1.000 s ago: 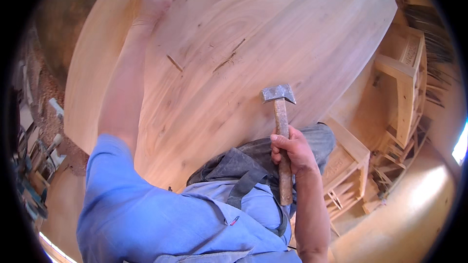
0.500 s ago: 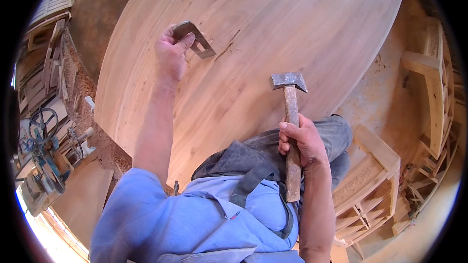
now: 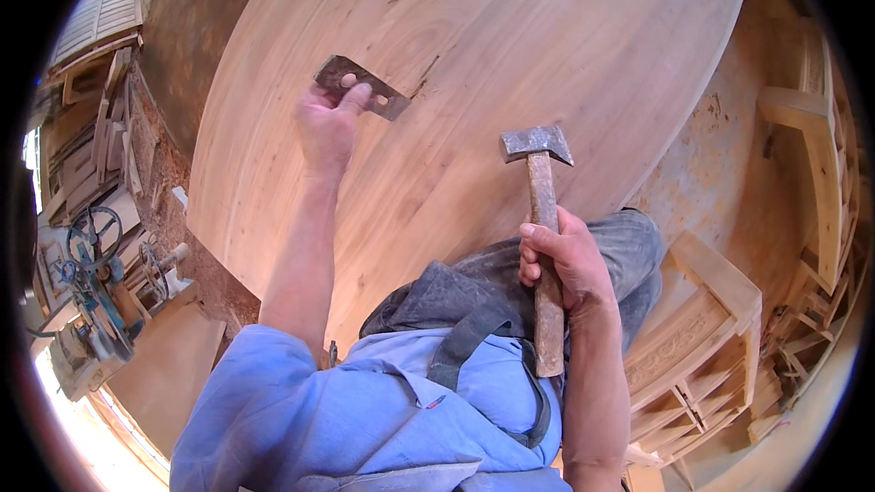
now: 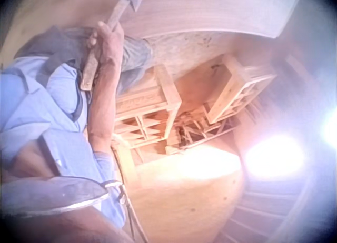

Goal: The person uses a chisel and a mallet to carve a groove into a large, curved wooden surface. They repeatedly position the chisel and strike it with the mallet to remove wood shavings.

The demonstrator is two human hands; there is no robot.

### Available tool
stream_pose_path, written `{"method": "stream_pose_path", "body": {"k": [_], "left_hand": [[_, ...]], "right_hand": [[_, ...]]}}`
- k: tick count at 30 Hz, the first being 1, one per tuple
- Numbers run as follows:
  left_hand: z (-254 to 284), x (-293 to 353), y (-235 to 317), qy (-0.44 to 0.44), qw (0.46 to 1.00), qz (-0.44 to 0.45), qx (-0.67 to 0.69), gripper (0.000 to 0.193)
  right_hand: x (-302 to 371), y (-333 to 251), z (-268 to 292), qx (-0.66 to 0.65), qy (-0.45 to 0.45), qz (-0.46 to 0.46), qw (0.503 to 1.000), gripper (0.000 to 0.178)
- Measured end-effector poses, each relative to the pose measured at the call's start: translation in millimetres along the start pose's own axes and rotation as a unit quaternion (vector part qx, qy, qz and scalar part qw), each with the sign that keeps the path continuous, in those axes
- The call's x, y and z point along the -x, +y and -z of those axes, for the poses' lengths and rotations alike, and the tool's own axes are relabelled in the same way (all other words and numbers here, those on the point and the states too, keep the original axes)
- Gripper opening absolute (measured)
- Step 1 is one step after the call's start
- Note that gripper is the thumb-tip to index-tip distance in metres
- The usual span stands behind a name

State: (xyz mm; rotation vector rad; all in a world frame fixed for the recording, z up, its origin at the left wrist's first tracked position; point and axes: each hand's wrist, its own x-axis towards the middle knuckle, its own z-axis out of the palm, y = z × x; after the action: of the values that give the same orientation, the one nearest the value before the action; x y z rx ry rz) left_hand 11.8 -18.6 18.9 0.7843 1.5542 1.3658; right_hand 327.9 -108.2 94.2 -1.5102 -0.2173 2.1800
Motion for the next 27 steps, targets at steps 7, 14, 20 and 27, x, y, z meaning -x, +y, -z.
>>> {"method": "stream_pose_path", "body": {"k": [7, 14, 20, 27], "left_hand": [[5, -17, -14, -0.032, 0.99, 0.01, -0.139, 0.009], [0, -2, -11, -0.013, 0.981, 0.025, -0.193, 0.01], [4, -3, -19, -0.034, 0.983, 0.004, -0.179, 0.012], [-11, 12, -1, -0.021, 0.983, -0.005, -0.185, 0.014]], "right_hand": [[-1, 0, 2, 0.014, 0.001, 0.001, 1.0, 0.023], [0, -1, 0, 0.026, 0.011, 0.0, 1.0, 0.022], [1, -3, -6, 0.064, 0.027, 0.001, 0.998, 0.021], [-2, -11, -24, 0.235, 0.056, 0.064, 0.968, 0.019]]}}
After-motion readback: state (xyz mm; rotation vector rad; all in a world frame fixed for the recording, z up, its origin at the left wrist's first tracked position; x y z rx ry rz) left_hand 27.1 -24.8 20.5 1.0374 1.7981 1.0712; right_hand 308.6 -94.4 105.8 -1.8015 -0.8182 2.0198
